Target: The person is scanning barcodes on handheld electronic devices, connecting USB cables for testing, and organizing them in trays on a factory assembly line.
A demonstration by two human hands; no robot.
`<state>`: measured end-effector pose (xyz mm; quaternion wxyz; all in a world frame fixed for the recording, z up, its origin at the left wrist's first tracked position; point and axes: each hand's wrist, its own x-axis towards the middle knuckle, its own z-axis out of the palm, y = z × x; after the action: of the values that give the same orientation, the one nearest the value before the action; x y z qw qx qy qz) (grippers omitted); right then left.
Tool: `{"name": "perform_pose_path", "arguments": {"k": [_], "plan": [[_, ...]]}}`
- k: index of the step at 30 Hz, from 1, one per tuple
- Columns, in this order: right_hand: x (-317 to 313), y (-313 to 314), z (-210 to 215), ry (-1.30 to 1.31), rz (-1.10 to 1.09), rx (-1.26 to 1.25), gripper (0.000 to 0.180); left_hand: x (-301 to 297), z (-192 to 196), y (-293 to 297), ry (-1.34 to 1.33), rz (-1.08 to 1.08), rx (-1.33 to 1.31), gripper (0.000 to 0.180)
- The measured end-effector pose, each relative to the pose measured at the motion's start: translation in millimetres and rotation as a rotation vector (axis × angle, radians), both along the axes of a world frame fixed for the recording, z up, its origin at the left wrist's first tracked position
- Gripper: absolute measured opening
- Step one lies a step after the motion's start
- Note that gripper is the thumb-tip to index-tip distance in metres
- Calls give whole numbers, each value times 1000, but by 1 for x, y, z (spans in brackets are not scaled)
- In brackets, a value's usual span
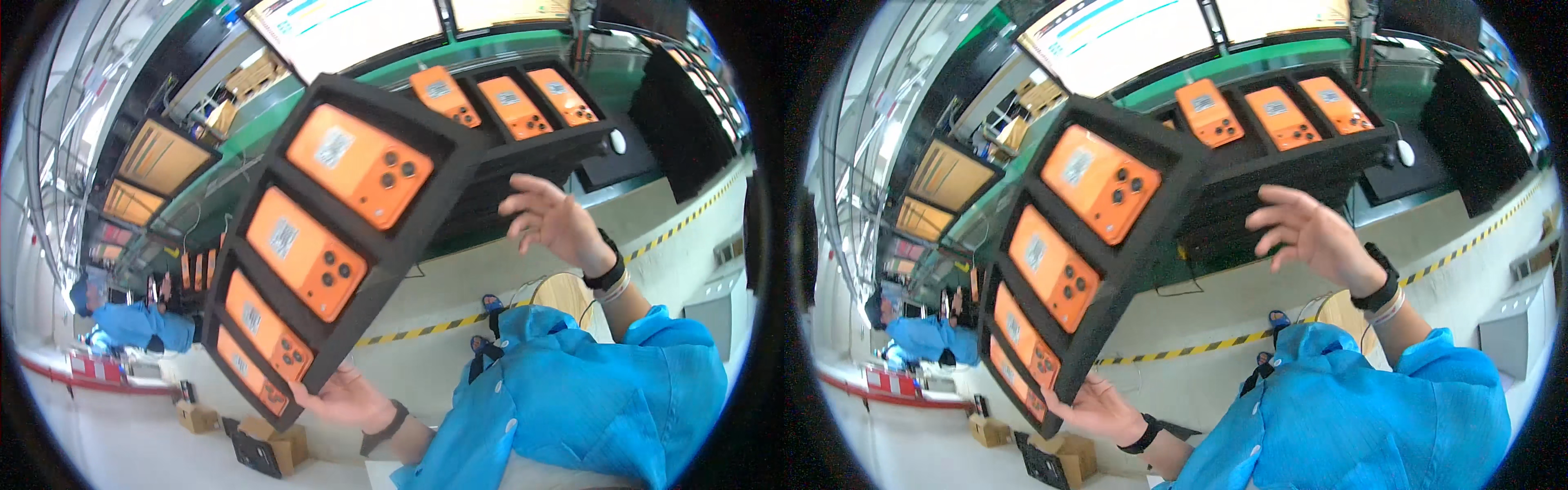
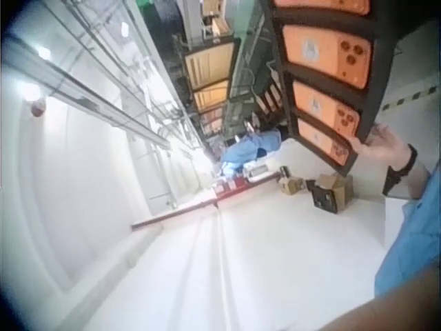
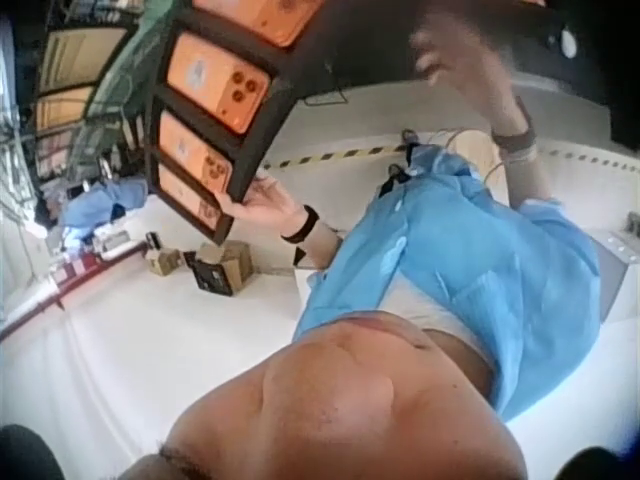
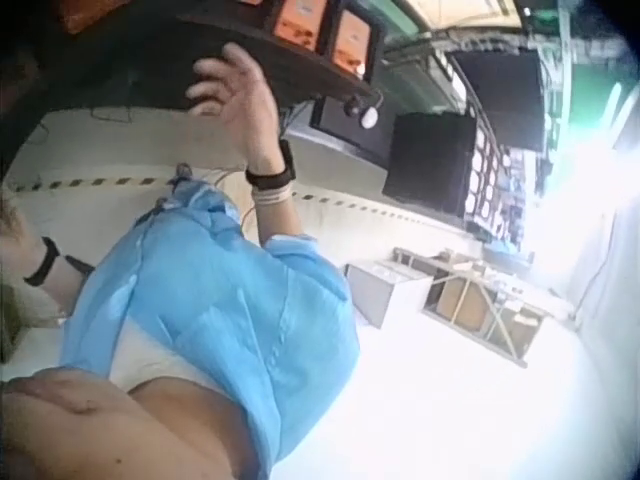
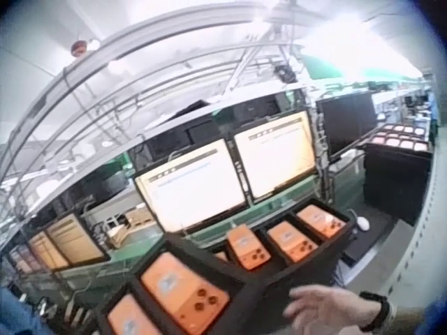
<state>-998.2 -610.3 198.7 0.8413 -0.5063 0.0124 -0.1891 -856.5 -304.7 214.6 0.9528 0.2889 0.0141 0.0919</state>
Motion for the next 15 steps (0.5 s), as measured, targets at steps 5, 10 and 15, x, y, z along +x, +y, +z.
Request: {"name": "perform_pose_path", "arguments": {"k": [5,10,15], "plan": [[-49,-45,25,-200,-215,-79,75,-7,3,-80,-28,-367,-70,52],[-80,-99,40,-18,-536,-390,53,0,-7,-151,5,-596,-50,54],[-114,-170,20,152,-675,-596,51,-1,-13,-222,99,-651,154,56]]}}
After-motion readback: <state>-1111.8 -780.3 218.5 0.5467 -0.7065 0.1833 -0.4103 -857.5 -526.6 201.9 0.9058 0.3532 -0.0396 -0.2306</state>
